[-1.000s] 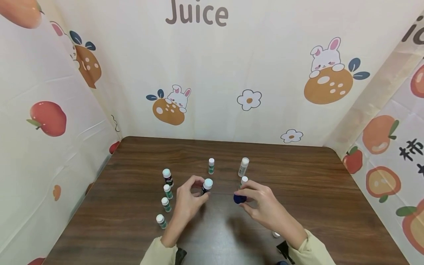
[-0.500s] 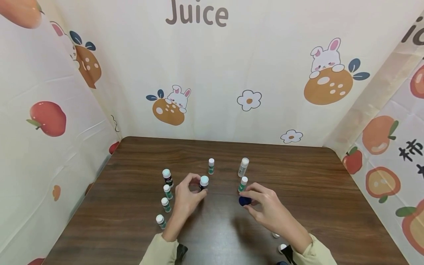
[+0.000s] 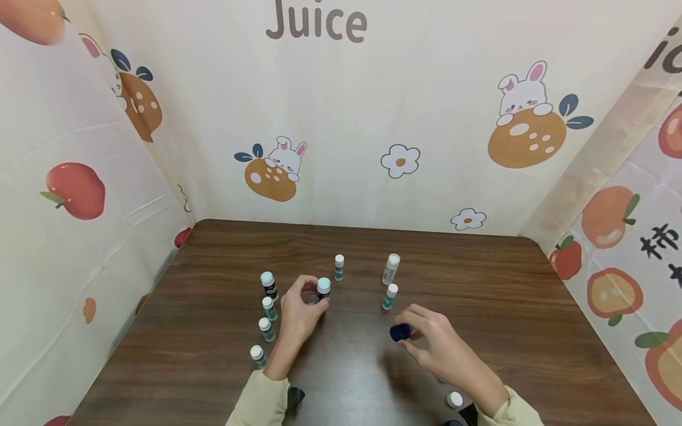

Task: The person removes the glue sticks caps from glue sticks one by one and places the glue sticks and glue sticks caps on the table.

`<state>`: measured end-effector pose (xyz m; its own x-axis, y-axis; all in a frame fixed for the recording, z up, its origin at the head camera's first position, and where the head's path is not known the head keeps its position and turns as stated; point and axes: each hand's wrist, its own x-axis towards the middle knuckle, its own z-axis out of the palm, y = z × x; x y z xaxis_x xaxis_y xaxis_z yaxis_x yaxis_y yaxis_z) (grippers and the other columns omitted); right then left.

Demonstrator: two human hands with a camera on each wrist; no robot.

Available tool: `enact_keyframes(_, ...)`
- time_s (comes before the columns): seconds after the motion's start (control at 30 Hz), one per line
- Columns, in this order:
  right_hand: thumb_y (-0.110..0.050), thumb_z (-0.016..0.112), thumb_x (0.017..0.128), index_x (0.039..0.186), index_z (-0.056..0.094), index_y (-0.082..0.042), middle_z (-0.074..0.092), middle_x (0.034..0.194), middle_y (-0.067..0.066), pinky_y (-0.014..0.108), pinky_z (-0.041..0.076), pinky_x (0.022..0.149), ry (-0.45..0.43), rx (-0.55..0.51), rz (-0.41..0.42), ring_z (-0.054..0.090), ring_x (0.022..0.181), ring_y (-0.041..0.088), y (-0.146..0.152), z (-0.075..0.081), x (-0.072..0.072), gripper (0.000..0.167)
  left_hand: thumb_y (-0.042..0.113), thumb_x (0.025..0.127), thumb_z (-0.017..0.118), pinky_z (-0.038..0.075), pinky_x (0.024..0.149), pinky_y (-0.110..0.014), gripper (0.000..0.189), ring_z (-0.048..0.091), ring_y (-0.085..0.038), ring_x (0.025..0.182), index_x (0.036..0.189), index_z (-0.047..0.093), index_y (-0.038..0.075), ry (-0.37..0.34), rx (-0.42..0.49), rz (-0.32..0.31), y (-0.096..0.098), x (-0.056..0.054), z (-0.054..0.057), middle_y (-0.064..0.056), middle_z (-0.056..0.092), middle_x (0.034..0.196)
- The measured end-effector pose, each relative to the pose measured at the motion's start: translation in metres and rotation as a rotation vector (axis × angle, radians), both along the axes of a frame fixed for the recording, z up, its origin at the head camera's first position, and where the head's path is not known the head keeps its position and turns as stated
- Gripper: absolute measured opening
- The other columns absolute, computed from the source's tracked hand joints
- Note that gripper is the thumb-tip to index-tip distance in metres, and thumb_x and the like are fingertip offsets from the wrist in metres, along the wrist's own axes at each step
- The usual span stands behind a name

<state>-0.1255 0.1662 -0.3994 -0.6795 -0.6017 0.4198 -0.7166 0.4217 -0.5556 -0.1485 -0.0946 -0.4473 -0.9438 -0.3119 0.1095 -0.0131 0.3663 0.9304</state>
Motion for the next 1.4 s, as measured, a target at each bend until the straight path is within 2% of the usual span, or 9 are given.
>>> enact_keyframes(0.2,0.014,0.076,0.066,0.089,0.062,-0.007,0.061,0.09,-0.002,0.016,0.053,0.06,-0.01,0.0,-0.011,0.063,0.076,0.01,0.003,-0.003,0.001,0.034,0.002,0.071,0.076,0.053,0.076,-0.037,0.032,0.062,-0.022,0.093,0.098,0.061,0.009,-0.012,-0.014,0.028,-0.002,-0.004,-0.005,-0.007,0.066,0.096)
enact_keyframes(0.33,0.014,0.076,0.066,0.088,0.062,-0.006,0.06,0.089,-0.002,0.016,0.052,0.059,-0.015,0.001,-0.005,0.063,0.075,0.01,0.006,-0.005,0.002,0.034,0.002,0.071,0.076,0.051,0.078,-0.039,0.032,0.062,-0.023,0.093,0.099,0.061,0.009,-0.025,-0.015,0.045,-0.003,-0.006,-0.007,-0.006,0.066,0.096)
enact_keyframes(0.7,0.012,0.076,0.067,0.089,0.064,-0.007,0.06,0.089,-0.003,0.018,0.052,0.057,-0.122,0.08,-0.051,0.061,0.071,0.007,0.015,-0.01,0.01,0.031,0.001,0.072,0.075,0.049,0.082,-0.042,0.033,0.063,-0.026,0.095,0.1,0.061,0.006,-0.03,-0.018,0.083,-0.004,-0.015,-0.012,-0.009,0.066,0.098)
enact_keyframes(0.97,0.011,0.079,0.062,0.085,0.063,-0.007,0.056,0.082,-0.005,0.019,0.05,0.052,-0.066,0.086,-0.041,0.053,0.065,0.001,0.022,-0.022,0.013,0.033,-0.001,0.072,0.075,0.048,0.084,-0.044,0.032,0.062,-0.027,0.095,0.099,0.06,0.005,-0.023,-0.015,0.105,-0.004,-0.016,-0.017,-0.011,0.066,0.097)
enact_keyframes(1.03,0.011,0.079,0.062,0.084,0.063,-0.007,0.054,0.082,-0.006,0.02,0.05,0.051,-0.08,0.086,-0.037,0.052,0.066,0.001,0.024,-0.025,0.014,0.033,-0.001,0.072,0.075,0.047,0.085,-0.044,0.032,0.062,-0.027,0.096,0.1,0.06,0.005,-0.024,-0.015,0.103,-0.003,-0.016,-0.018,-0.011,0.065,0.098)
enact_keyframes(1.27,0.003,0.079,0.068,0.086,0.064,-0.007,0.051,0.081,-0.008,0.021,0.05,0.054,-0.231,0.171,-0.042,0.05,0.067,0.005,0.03,-0.029,0.022,0.026,-0.003,0.073,0.074,0.047,0.087,-0.045,0.033,0.062,-0.03,0.097,0.102,0.059,0.002,-0.019,-0.03,0.103,-0.004,-0.019,-0.021,-0.014,0.065,0.1)
enact_keyframes(1.4,0.001,0.08,0.068,0.085,0.063,-0.01,0.05,0.079,-0.009,0.019,0.047,0.052,-0.237,0.197,-0.039,0.05,0.065,0.005,0.031,-0.034,0.024,0.026,-0.003,0.073,0.073,0.047,0.087,-0.045,0.034,0.061,-0.03,0.098,0.103,0.059,0.003,-0.02,-0.033,0.111,-0.003,-0.021,-0.022,-0.014,0.065,0.101)
